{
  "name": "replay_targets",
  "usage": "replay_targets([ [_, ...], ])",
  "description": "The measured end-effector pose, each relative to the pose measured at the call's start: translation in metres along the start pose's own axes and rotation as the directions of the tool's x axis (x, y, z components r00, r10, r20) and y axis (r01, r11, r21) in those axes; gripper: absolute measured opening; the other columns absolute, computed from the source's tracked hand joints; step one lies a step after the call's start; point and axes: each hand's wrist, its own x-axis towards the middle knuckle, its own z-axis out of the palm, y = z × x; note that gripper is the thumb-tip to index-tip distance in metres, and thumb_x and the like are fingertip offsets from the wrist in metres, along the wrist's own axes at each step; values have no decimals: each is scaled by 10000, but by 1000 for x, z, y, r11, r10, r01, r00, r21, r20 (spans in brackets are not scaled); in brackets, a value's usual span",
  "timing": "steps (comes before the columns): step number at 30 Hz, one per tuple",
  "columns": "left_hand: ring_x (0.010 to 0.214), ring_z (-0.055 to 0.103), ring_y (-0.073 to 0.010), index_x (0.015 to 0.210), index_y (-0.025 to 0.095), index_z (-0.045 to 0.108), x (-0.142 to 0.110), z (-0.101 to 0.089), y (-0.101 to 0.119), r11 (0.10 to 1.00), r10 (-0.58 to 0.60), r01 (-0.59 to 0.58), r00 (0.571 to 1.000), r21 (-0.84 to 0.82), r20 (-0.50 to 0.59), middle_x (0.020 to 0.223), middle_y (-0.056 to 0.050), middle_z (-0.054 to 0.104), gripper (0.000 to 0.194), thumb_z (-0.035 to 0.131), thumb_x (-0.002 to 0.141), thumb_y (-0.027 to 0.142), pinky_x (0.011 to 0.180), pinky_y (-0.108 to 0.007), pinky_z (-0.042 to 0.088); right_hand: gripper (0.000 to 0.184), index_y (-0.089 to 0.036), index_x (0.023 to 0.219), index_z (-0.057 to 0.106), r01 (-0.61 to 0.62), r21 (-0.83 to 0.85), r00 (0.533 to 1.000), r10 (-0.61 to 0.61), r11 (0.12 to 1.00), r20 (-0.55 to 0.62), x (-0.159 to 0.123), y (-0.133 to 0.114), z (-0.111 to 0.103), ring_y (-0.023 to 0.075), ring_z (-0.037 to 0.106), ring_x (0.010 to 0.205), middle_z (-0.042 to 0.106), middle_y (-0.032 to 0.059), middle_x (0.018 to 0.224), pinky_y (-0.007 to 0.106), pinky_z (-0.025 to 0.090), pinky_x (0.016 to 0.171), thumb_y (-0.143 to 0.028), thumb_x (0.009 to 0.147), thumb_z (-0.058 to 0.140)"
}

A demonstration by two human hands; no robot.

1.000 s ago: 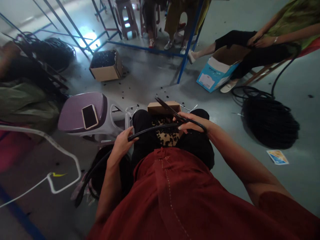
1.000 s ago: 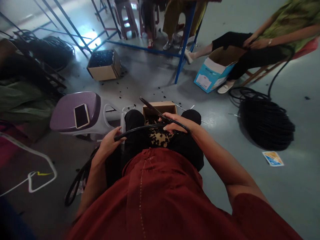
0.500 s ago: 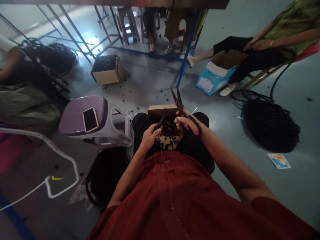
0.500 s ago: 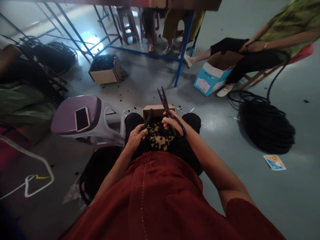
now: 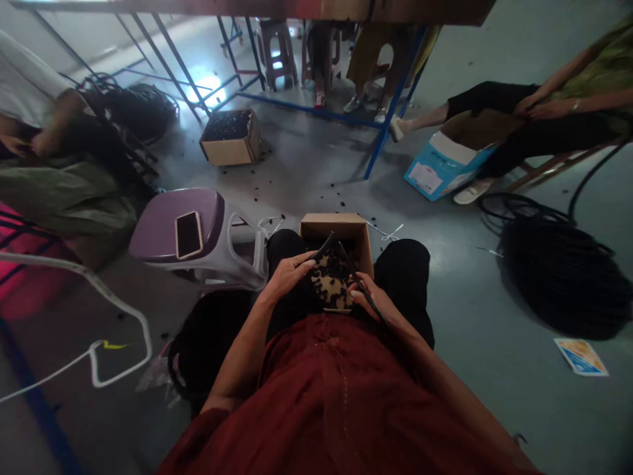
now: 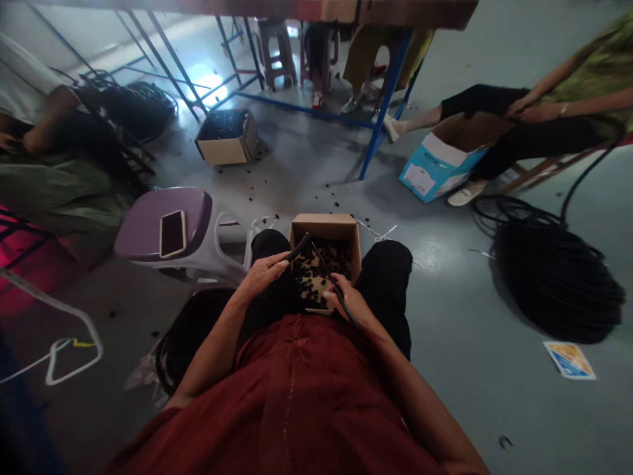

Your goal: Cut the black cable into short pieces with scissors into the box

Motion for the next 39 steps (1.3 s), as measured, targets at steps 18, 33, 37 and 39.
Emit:
replay_targets([
  [18, 1085, 538, -182, 1158, 184, 581, 6, -13, -4, 984, 90, -123, 966, 125, 241, 1162, -12, 599, 426, 434, 834, 418, 944, -262, 386, 510, -188, 1208, 372, 30, -73, 999, -27, 997, 30, 7, -10, 9, 159, 589, 812, 611, 54, 977, 284, 450, 743, -398, 765, 511],
  [33, 821, 605, -143, 1128, 147, 585, 10, -12, -7, 961, 42, -114, 962, 254, 270, 961, -31, 664, 407, 398, 857, 387, 774, -230, 451, 445, -195, 1184, 431, 1, -220, 1000, -5, 976, -18, 10, -11, 11, 187, 583, 814, 618, 64, 935, 292, 439, 722, -441, 813, 441],
  [37, 901, 581, -148, 1096, 132, 586, 10, 0, -14, 952, 98, -155, 971, 262, 218, 1036, -62, 632, 363, 378, 872, 326, 795, -227, 441, 389, -188, 1141, 462, 36, -254, 997, -50, 966, -50, 11, -5, 14, 180, 579, 797, 616, 59, 920, 285, 432, 721, -373, 799, 458],
  [39, 943, 570, -150, 1099, 135, 582, 9, 8, -17, 957, 121, -166, 974, 238, 190, 1073, -68, 620, 357, 365, 879, 313, 825, -233, 432, 361, -191, 1124, 467, 29, -255, 996, -49, 966, -72, 12, -1, 16, 171, 577, 782, 617, 52, 901, 276, 428, 714, -326, 789, 453],
])
